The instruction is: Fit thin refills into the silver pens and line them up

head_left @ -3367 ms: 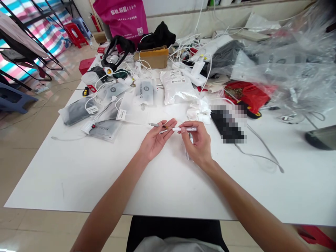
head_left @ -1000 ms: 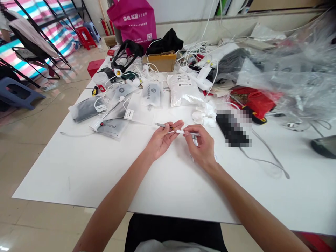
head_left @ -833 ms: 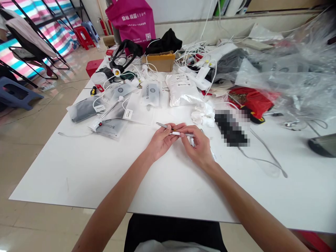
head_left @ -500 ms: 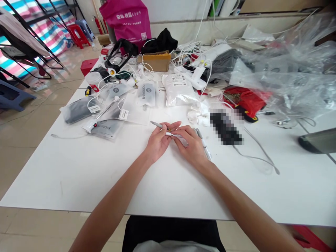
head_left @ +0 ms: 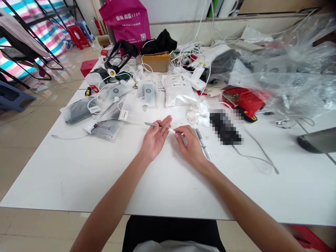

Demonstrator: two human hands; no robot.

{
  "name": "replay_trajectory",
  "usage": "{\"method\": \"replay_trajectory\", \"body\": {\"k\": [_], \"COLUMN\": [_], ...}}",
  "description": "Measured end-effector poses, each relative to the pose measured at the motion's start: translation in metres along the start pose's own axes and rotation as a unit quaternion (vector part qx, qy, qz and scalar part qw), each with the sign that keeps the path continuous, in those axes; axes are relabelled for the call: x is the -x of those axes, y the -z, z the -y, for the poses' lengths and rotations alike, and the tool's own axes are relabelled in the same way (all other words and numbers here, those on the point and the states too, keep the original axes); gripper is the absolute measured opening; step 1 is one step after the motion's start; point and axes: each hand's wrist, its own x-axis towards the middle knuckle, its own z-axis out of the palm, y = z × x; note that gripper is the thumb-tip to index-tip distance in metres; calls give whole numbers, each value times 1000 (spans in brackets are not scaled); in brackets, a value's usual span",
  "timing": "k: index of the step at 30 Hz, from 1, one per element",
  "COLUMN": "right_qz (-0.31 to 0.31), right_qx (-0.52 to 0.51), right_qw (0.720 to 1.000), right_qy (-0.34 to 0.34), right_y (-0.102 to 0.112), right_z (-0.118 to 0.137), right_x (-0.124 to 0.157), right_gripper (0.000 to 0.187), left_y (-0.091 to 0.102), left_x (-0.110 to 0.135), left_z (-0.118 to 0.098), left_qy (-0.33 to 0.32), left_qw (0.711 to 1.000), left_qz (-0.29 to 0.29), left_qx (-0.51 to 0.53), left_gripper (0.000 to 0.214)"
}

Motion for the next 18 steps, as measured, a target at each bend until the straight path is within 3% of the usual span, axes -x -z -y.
{"method": "replay_trajectory", "body": {"k": [5,10,18], "right_qz": [-16,-10,36], "right_qx": [10,9,-21], "right_qw": [1000,1000,999], "right_qy": [-23,-5,-1], "right_y": [3,3,2], "right_z": [-1,-1,-1], "right_x": [-3,-3,-2], "right_gripper": [16,16,21], "left_y": [1,1,3], "left_x": [-1,0,1], "left_z": [-3,3,10], "left_qy": [-12,6,22], "left_qw": [1000,998,986], "left_qz": [12,38,51], "left_qx": [-19,-58,-155], "left_gripper": [16,17,31]}}
